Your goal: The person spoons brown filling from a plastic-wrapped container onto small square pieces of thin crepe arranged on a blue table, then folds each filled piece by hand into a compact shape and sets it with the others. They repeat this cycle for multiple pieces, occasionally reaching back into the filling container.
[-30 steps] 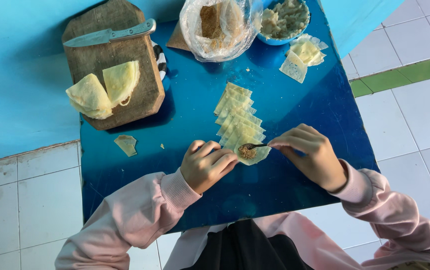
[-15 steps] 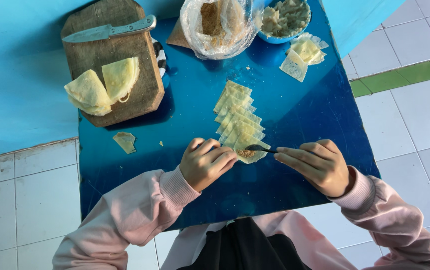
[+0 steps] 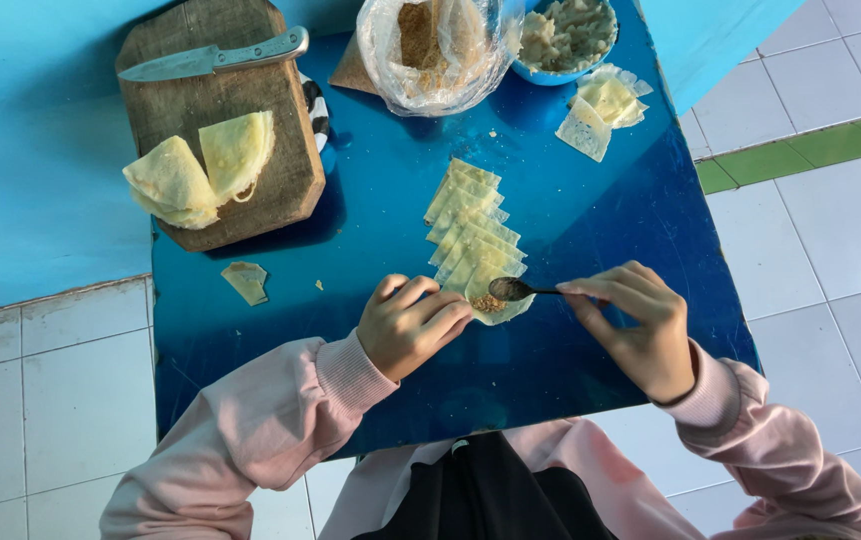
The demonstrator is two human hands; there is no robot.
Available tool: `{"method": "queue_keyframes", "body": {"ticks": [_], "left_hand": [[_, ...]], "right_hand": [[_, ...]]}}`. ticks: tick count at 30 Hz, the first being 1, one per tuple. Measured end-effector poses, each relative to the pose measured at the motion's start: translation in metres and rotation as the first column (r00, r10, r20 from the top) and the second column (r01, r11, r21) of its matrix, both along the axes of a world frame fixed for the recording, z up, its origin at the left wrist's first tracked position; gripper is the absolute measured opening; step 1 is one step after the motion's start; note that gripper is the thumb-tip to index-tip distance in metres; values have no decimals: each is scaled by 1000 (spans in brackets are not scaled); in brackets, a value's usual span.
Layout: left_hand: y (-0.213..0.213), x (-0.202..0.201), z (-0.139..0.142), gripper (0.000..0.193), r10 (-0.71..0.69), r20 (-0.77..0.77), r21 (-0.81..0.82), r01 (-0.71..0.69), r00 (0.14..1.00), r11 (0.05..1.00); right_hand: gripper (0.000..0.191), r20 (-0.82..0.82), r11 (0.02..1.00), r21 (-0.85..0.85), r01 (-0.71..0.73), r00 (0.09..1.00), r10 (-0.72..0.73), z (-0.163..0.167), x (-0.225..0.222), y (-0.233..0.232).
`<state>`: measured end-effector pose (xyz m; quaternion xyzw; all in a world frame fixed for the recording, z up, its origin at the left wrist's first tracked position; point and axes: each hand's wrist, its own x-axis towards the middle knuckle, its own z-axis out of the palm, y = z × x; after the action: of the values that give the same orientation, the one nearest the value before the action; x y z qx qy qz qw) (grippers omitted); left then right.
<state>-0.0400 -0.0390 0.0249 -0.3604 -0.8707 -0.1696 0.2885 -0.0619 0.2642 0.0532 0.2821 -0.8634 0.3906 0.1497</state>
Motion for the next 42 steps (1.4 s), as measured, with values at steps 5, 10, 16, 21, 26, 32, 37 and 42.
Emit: {"method": "queue_keyframes", "body": {"ticks": [5, 10, 16, 21, 26, 32, 37, 42], "left_hand": [[0, 0, 0, 16, 3, 2, -13, -3, 1000, 1000], [-1, 0, -2, 17, 3, 6, -8, -3, 1000, 1000], [2, 0, -2, 17, -6, 24, 9, 6, 1000, 1000], [5, -2, -1, 19, -22, 31, 24, 21, 999, 999], [11, -3, 2, 19, -33, 24, 14, 33, 999, 999], [10, -3, 6, 22, -25, 34, -23, 26, 999, 999], [11, -4, 2, 30, -30, 65, -6, 31, 997, 1000], [8, -1, 1, 25, -34, 78, -3, 35, 996, 999]], "right_hand": [[14, 108, 999, -32, -26, 994, 29, -4, -12, -4], [14, 161, 999, -44, 5, 987, 3, -4, -13, -1], [18, 84, 995, -94, 35, 996, -27, 25, -41, -4], [19, -311, 990, -4, 138, 941, -132, 46, -106, -32], [11, -664, 971, 162, 178, 747, -26, 52, -167, -63], [20, -729, 931, 319, 175, 673, 123, 38, -200, -102], [25, -653, 935, 351, 42, 727, 213, 39, -198, -112], [27, -513, 958, 240, -159, 817, 265, 42, -178, -103]]}}
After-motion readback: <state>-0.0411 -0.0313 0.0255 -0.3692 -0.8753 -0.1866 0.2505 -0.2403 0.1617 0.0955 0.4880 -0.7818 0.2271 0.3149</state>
